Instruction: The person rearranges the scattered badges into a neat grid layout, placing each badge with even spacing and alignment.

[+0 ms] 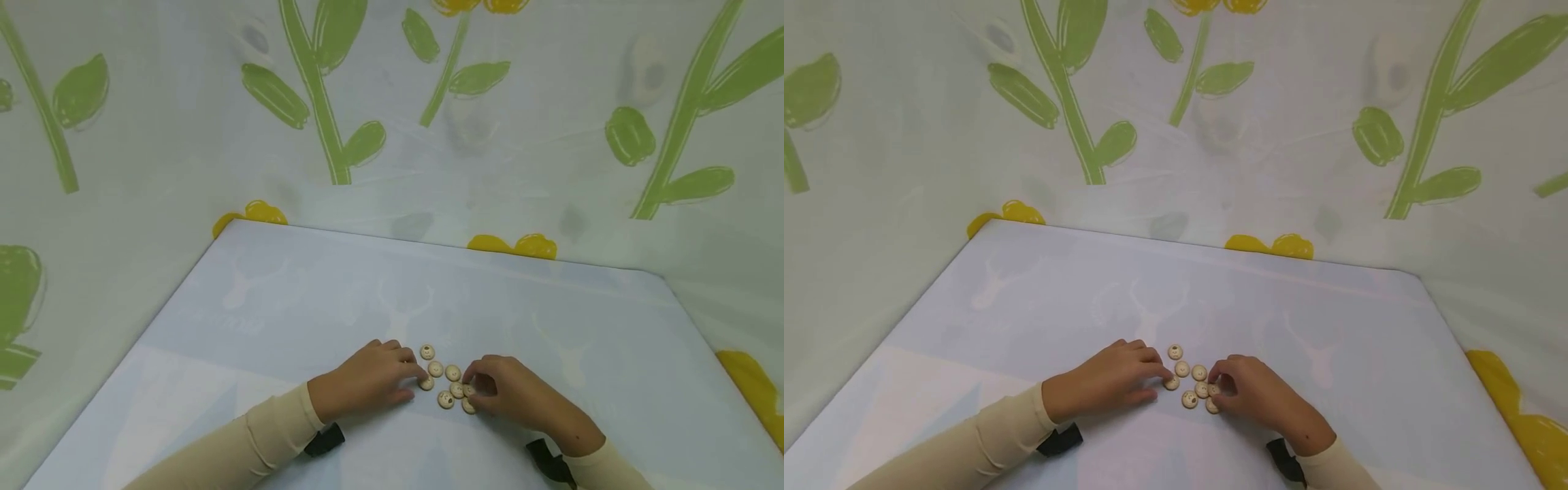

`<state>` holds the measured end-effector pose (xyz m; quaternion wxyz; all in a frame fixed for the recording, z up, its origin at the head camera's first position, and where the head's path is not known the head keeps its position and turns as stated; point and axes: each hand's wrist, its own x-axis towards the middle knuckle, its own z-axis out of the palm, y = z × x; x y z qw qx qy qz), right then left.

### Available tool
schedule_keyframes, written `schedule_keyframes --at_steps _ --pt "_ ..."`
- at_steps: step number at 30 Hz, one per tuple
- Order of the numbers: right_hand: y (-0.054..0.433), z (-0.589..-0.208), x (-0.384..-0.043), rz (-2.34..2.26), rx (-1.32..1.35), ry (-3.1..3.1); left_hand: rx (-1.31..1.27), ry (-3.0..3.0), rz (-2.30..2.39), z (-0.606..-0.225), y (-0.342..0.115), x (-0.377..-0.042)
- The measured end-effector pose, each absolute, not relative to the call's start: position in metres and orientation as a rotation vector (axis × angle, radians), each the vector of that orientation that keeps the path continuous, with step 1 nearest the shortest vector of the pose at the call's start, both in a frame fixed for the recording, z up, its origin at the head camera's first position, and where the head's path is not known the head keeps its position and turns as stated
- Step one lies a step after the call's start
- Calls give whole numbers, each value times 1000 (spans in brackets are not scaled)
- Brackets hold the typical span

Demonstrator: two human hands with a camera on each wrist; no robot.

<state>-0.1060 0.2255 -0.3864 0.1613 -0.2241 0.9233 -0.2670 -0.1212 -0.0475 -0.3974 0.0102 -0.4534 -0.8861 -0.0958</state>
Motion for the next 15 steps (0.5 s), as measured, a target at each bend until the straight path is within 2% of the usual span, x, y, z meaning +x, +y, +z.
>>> schedule_keyframes --at_steps 15 --pt "224 -389 -107 -780 -628 2646 -1419 -2765 -309 -397 -47 -121"
